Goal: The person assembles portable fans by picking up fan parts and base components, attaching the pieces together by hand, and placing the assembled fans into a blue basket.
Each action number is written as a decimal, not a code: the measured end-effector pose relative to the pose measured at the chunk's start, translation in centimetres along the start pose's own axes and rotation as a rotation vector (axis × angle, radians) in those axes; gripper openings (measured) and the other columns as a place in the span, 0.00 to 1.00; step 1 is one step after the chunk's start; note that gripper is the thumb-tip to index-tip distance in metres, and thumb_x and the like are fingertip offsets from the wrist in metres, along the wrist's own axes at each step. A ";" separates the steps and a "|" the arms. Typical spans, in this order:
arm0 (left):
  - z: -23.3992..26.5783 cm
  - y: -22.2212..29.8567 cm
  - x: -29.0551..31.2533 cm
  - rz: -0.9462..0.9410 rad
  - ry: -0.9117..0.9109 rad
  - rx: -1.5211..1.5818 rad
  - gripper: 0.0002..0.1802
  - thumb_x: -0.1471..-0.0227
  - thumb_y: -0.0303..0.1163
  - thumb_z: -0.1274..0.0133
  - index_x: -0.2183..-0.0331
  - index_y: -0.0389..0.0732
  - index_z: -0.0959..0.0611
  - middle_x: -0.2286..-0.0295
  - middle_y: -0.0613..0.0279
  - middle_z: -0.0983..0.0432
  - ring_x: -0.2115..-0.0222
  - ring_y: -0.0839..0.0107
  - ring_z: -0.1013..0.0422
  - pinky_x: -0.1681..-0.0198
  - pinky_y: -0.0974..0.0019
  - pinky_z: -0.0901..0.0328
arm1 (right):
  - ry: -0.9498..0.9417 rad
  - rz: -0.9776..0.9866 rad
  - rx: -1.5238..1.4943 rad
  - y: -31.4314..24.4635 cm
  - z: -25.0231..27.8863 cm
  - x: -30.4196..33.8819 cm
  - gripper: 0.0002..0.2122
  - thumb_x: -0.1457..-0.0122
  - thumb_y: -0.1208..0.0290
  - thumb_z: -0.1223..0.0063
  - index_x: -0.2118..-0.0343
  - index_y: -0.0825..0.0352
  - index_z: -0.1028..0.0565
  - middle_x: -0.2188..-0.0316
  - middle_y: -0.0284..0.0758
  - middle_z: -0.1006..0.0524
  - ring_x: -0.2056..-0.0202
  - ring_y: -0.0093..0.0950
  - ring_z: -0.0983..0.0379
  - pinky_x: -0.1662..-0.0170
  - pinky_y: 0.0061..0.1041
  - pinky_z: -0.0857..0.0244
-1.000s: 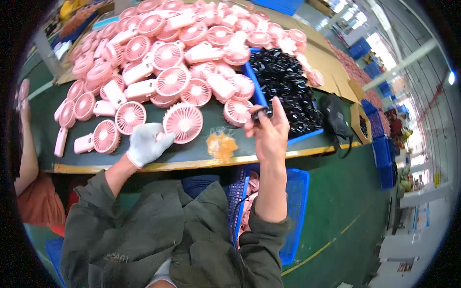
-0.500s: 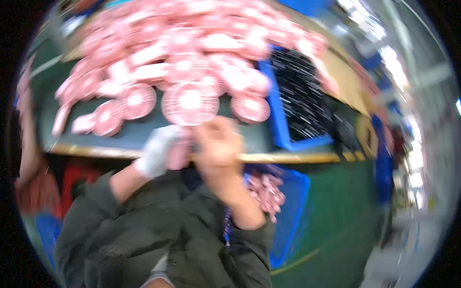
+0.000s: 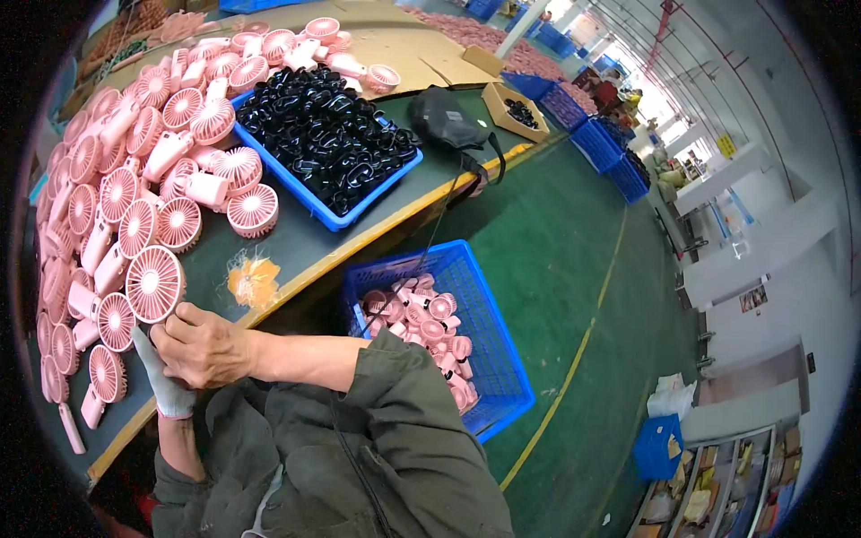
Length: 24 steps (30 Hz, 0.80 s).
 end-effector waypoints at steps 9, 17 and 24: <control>-1.3 2.9 -1.3 0.157 0.029 -0.074 0.25 0.44 0.55 0.55 0.73 0.41 0.26 0.81 0.67 0.32 0.80 0.76 0.34 0.79 0.71 0.39 | -0.033 -0.349 -0.015 0.0 2.8 1.0 0.15 0.60 0.65 0.39 0.74 0.70 0.28 0.62 0.43 0.30 0.63 0.39 0.31 0.58 0.37 0.38; -4.0 3.4 -1.6 0.277 0.055 -0.198 0.21 0.43 0.49 0.53 0.71 0.39 0.24 0.83 0.68 0.31 0.87 0.77 0.36 0.84 0.73 0.41 | -0.081 -0.766 -0.259 -0.5 2.2 2.9 0.05 0.50 0.72 0.45 0.79 0.66 0.25 0.76 0.39 0.27 0.69 0.38 0.29 0.65 0.34 0.34; -9.3 3.7 -1.3 0.368 -0.250 -0.235 0.36 0.38 0.57 0.70 0.71 0.35 0.22 0.82 0.59 0.26 0.86 0.71 0.29 0.82 0.70 0.34 | 0.097 -1.658 -1.239 -0.2 1.5 4.4 0.30 0.38 0.36 0.74 0.69 0.62 0.29 0.90 0.25 0.37 0.91 0.19 0.40 0.88 0.19 0.47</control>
Point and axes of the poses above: each hand's wrist, its own x-axis away from the middle knuckle, its own z-axis out of the back of the hand, y = z × x, the point moved 1 cm from there along -x, towards the middle knuckle
